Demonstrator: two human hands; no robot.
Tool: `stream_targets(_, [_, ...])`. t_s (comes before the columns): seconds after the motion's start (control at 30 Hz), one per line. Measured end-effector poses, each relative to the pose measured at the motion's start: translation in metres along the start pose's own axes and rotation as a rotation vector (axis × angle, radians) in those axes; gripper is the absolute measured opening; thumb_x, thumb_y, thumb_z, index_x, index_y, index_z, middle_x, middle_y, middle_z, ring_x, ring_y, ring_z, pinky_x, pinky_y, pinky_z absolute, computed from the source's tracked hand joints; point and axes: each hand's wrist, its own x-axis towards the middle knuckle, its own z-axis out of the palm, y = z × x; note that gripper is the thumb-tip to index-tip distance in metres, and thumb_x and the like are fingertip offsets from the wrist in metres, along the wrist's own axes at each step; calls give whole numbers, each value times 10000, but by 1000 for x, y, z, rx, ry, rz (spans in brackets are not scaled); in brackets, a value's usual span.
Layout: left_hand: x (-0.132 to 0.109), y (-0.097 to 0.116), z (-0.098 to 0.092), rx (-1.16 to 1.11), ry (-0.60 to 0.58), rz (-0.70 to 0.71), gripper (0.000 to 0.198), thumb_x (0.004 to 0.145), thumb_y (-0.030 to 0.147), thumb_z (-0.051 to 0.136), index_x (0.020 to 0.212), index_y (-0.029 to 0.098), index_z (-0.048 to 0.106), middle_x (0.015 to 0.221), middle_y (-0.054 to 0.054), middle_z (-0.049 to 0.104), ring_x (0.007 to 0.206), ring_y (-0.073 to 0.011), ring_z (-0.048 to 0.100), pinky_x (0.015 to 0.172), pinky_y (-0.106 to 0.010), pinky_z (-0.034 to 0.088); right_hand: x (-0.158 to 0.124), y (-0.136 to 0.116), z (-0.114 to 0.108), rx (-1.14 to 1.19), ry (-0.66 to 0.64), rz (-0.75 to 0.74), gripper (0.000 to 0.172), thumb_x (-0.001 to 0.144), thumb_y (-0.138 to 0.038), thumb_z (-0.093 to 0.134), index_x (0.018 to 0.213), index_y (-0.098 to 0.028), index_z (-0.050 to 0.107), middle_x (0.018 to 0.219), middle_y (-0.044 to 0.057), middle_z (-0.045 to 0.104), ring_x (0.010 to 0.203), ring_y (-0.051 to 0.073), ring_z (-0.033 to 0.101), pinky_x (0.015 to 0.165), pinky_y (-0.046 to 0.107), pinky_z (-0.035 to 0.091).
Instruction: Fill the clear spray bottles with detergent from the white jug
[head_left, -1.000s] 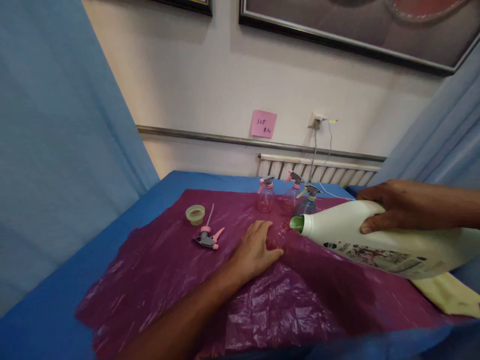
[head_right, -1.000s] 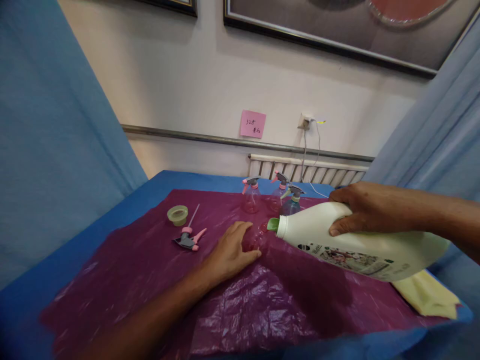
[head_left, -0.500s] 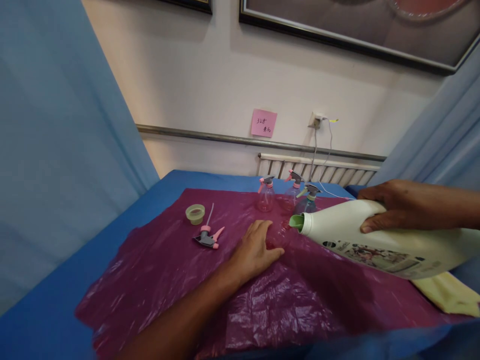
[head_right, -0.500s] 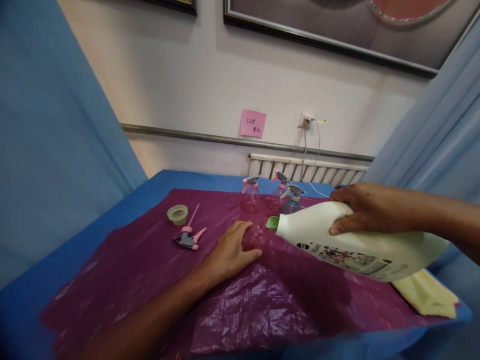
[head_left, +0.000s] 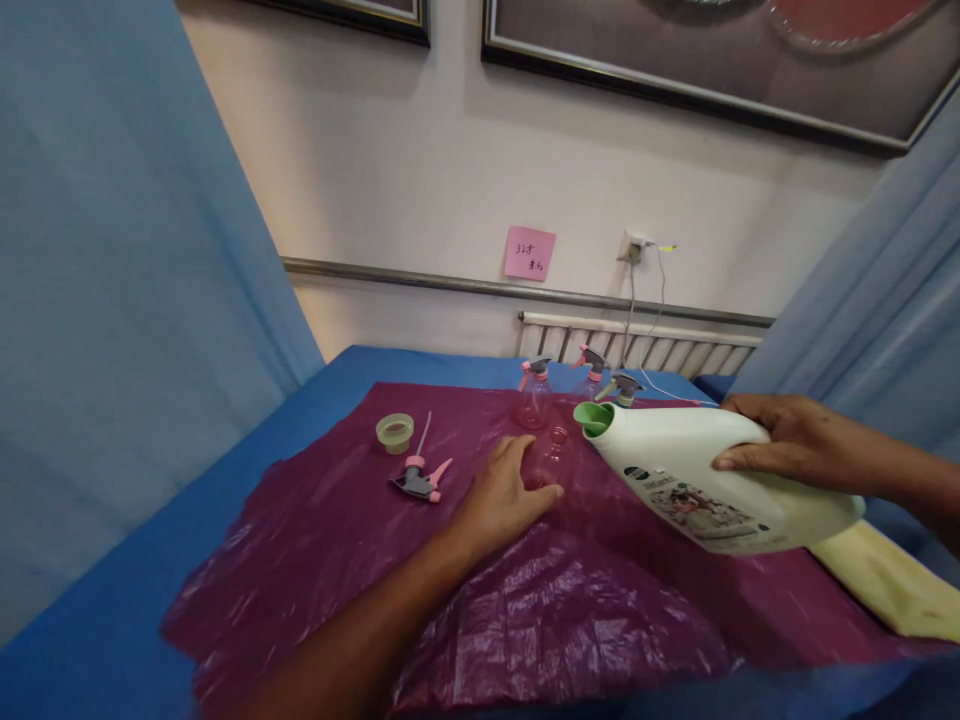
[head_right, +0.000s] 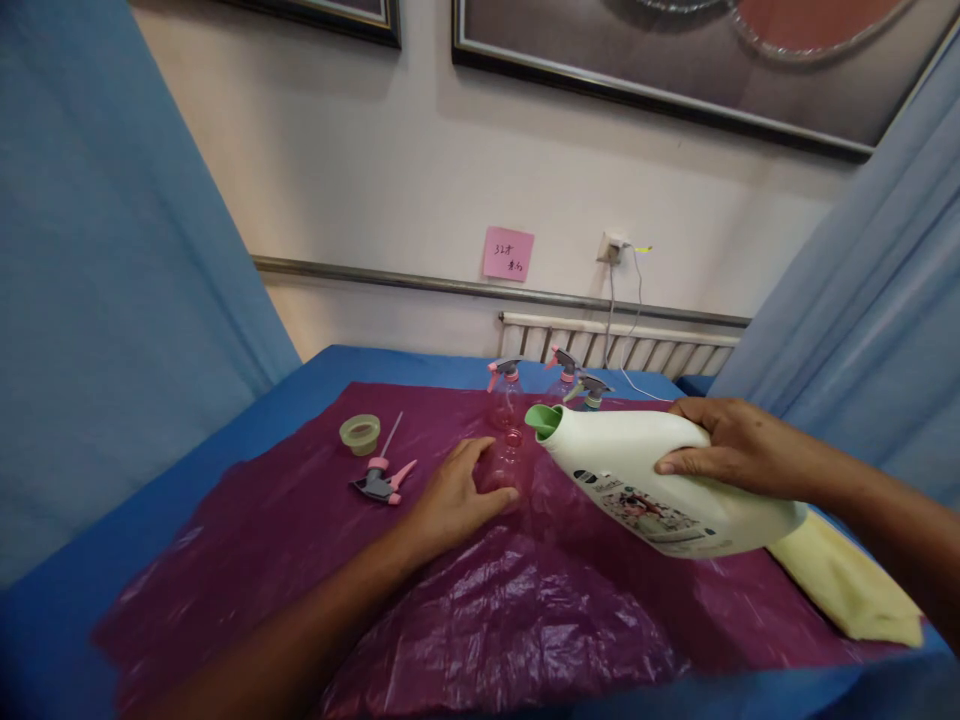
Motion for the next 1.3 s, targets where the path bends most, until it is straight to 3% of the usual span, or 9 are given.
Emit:
stream_targets(0.13, [1, 1, -2, -1, -8, -50, 696, 808, 359, 806, 1456, 183, 619, 1472, -155, 658, 1372, -358, 632, 1195, -503, 482, -4, 12, 14, 104, 104, 17, 515, 843, -681, 829, 1050, -213, 772, 975, 69, 829, 857, 274, 769, 713, 328, 589])
stream_targets(0.47, [2, 15, -3, -30, -72, -28, 701, 816, 361, 785, 1477, 210, 608, 1533, -148, 632, 1418, -351, 611, 1213, -490, 466, -10, 14, 36, 150, 306, -9, 498, 704, -700, 888, 845, -241, 756, 778, 35, 780, 727, 269, 715, 620, 337, 555])
stream_targets(0.67, [3, 3, -6, 32, -60, -111, 681, 800, 347, 767, 1439, 169, 617, 1489, -194, 664, 1393, -387, 632, 1186, -525, 479, -22, 24, 58, 205, 352, 31, 428, 740, -649, 873, 883, -256, 784, 829, 42, 812, 766, 302, 748, 660, 380, 597])
stream_targets(0.8, [4, -10, -8, 23, -38, -136, 653, 830, 394, 744, 1433, 179, 615, 1499, -188, 677, 1426, -390, 621, 1202, -538, 470, -27, 36, 78, 310, 461, 77, 461, 710, -651, 882, 890, -241, 774, 816, 34, 818, 738, 291, 752, 641, 374, 604])
stream_targets(0.97, [6, -19, -11, 56, -40, -161, 820, 817, 442, 780, 1551, 170, 538, 1648, -215, 567, 1570, -416, 497, 1290, -562, 381, -33, 41, 97, 441, 574, 128, 449, 703, -619, 900, 906, -245, 758, 782, 24, 815, 698, 276, 744, 605, 356, 598])
stream_targets(1.1, [5, -13, -20, 126, -6, -153, 934, 832, 489, 787, 1643, 174, 448, 1729, -223, 466, 1623, -412, 425, 1319, -583, 337, -37, 47, 110, 524, 718, 196, 406, 709, -591, 880, 861, -249, 724, 671, -1, 762, 591, 240, 687, 540, 331, 549])
stream_targets(1.3, [2, -8, -22, 158, -102, -158, 992, 847, 497, 780, 1685, 139, 388, 1756, -248, 414, 1649, -415, 385, 1338, -582, 314, -43, 52, 114, 506, 687, 233, 386, 716, -582, 864, 877, -254, 739, 709, 5, 789, 617, 244, 700, 561, 330, 556])
